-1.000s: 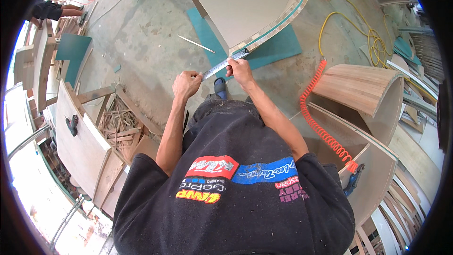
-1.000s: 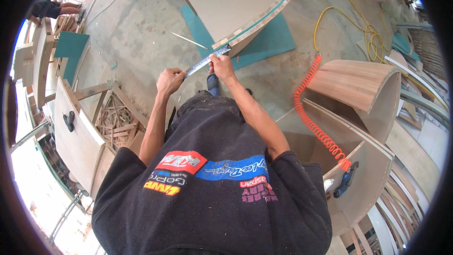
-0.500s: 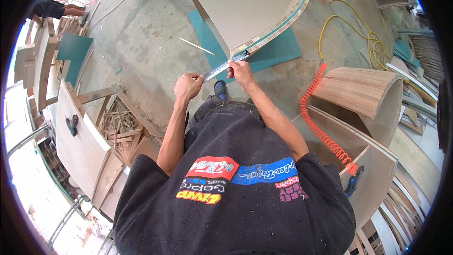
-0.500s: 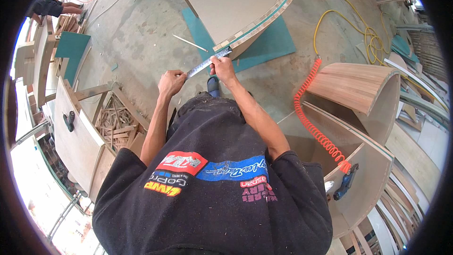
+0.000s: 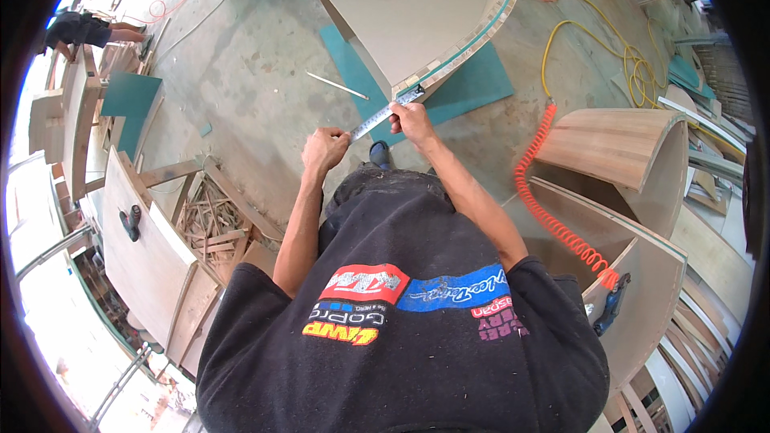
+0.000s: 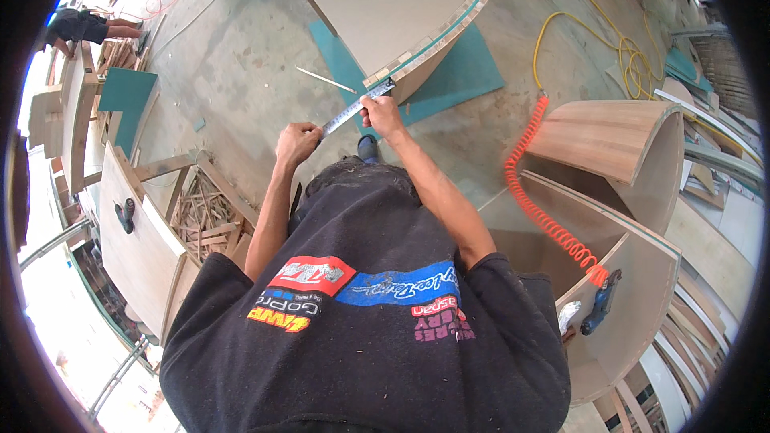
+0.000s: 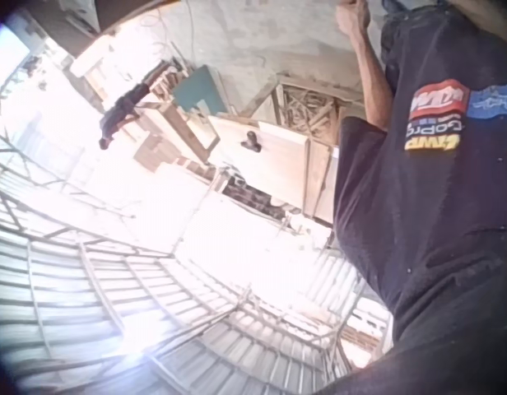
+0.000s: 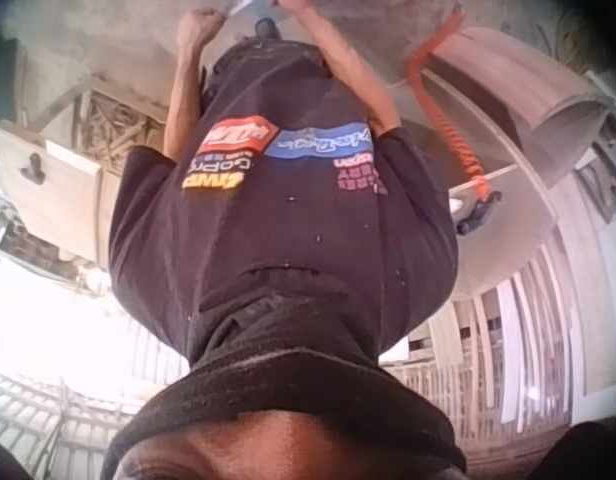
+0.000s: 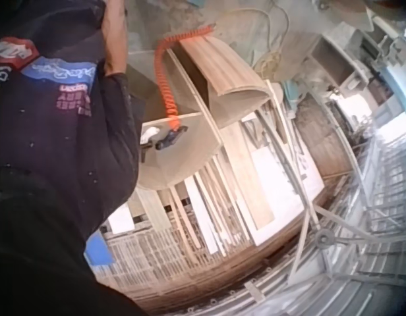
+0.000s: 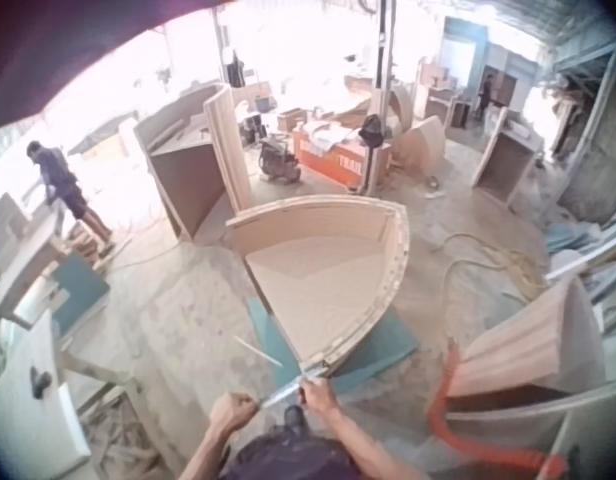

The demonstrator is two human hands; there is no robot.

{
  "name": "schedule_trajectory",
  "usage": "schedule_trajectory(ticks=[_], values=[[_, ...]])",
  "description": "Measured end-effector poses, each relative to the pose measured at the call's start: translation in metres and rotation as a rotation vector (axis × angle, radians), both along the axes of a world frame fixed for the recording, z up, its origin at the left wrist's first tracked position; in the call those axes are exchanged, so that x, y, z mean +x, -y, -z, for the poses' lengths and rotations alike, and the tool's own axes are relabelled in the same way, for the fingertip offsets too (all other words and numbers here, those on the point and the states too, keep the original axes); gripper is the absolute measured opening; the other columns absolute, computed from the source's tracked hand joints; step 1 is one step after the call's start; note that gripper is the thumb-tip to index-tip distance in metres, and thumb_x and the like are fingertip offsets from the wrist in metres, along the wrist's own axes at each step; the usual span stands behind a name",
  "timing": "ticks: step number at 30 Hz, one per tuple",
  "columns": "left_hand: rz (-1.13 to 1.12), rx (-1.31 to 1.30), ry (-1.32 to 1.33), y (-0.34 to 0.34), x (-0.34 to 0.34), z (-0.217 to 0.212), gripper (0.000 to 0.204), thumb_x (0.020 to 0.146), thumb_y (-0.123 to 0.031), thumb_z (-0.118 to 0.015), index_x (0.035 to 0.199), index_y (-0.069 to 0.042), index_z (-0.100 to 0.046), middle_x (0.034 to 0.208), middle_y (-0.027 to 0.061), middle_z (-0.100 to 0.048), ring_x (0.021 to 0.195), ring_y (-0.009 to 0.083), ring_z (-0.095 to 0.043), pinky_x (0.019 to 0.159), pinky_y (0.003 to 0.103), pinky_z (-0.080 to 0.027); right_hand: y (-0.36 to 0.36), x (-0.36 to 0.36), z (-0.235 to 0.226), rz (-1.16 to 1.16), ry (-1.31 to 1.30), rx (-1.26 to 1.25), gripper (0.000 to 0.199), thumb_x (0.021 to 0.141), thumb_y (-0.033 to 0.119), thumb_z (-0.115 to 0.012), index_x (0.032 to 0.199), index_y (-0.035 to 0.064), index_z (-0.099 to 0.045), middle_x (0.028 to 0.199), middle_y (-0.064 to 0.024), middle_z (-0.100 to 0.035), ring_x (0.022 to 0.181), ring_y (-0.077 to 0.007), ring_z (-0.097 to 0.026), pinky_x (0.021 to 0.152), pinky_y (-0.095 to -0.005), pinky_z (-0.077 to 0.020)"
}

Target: The person measures curved and flat wooden panels using a measuring tape and then fits a panel into a slot on a larger board.

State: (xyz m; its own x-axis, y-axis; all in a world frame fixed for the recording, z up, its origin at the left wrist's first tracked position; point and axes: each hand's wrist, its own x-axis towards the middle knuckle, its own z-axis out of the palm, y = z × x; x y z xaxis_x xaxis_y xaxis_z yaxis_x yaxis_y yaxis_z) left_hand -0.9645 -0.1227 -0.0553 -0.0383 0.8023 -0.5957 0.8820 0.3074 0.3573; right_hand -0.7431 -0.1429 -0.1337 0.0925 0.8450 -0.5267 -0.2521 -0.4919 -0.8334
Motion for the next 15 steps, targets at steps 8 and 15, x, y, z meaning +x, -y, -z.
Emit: schedule_trajectory(ticks=[8, 15], values=[[0.087, -0.018, -0.089, 0.024, -0.01, 0.053, 0.032, 0.082, -0.037, -0.062, 0.1, -0.019, -0.081, 0.089, 0.0151, -0.076, 0.087, 0.0318, -0.073, 0.08, 0.042, -0.056, 0.043, 0.026, 0.039, -0.323, -0.059, -0.298, 0.032, 0.099, 0.035, -0.062, 0.092, 0.0037, -0.066, 0.077, -0.0016, -0.064, 0.063, -0.0123, -0.062, 0.053, -0.0289, -0.0511], [0.028, -0.133, -0.066, 0.064, -0.012, 0.101, 0.033, 0.082, -0.037, -0.061, 0.1, -0.016, -0.081, 0.097, 0.0218, -0.074, 0.097, 0.041, -0.071, 0.088, 0.048, -0.055, 0.136, 0.018, 0.086, -0.341, -0.196, -0.505, 0.051, 0.097, 0.059, -0.059, 0.116, 0.0119, -0.061, 0.102, -0.0018, -0.065, 0.088, -0.0134, -0.059, 0.067, -0.0337, -0.0537]])
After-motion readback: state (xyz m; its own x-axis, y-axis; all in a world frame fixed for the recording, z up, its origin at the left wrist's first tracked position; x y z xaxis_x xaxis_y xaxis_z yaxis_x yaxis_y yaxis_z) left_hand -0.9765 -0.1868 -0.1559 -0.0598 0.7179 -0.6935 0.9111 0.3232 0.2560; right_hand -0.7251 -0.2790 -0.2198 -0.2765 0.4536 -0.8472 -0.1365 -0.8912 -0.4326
